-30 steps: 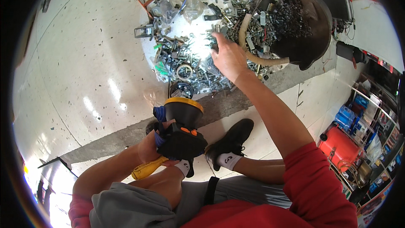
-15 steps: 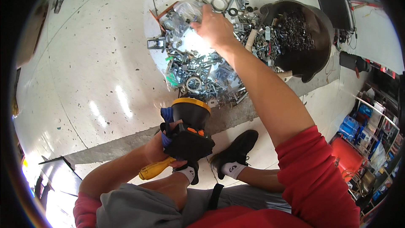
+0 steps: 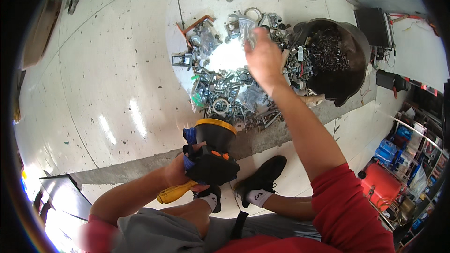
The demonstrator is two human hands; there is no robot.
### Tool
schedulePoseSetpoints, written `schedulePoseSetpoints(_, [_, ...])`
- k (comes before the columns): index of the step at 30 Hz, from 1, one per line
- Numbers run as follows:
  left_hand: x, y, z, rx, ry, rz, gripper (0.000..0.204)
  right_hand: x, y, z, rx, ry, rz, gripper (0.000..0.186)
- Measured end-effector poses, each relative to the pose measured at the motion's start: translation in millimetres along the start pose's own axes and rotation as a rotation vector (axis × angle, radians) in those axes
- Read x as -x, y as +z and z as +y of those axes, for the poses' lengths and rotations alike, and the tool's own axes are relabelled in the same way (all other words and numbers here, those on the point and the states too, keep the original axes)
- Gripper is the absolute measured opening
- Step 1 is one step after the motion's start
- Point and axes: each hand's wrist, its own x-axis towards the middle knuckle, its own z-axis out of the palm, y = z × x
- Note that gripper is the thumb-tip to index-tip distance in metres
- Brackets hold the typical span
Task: The person searches through a pile of hardware parts on the floor, selects a screw, and then enters a car. Inside the car, they use a screwdriver to remove screws from the ceiling console and detach the overhead panel.
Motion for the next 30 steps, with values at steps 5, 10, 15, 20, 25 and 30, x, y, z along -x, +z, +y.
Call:
schedulePoseSetpoints(5, [-5.3,7.5,3.7,-0.123,-0.016,0.080,0.068,1.9,44.6,-37.5,0.098,-0.047,-0.506,0.056])
schedulePoseSetpoints(10, [-0.7,2.8,6.8,-0.245,0.007,-0.002,0.075,16.6,58.3,-17.5,-0.017,-0.352,-0.371,0.055])
schedulePoseSetpoints(15, [2.4,-1.5,0.7,-0.183,0.060,-0.021,0.074,8.7,28.9,24.2,0.002,0.085,0.057,0.047])
schedulePoseSetpoints(20, [-0.6,3.0,4.8,-0.228,0.074,-0.003,0.070,-8.5,26.6,32.4,0.026,0.065,-0.163,0.043])
schedulePoseSetpoints(25, [-3.4,12.1,18.4,-0.120,0.037,-0.089,0.068,29.4,26.8,21.8,0.032,-0.071,-0.266,0.040])
schedulePoseSetpoints(30, [-8.4,15.1,8.2,-0.677,0.467,0.181,0.060,85.6,17.7,32.7,-0.438,0.186,-0.250,0.028])
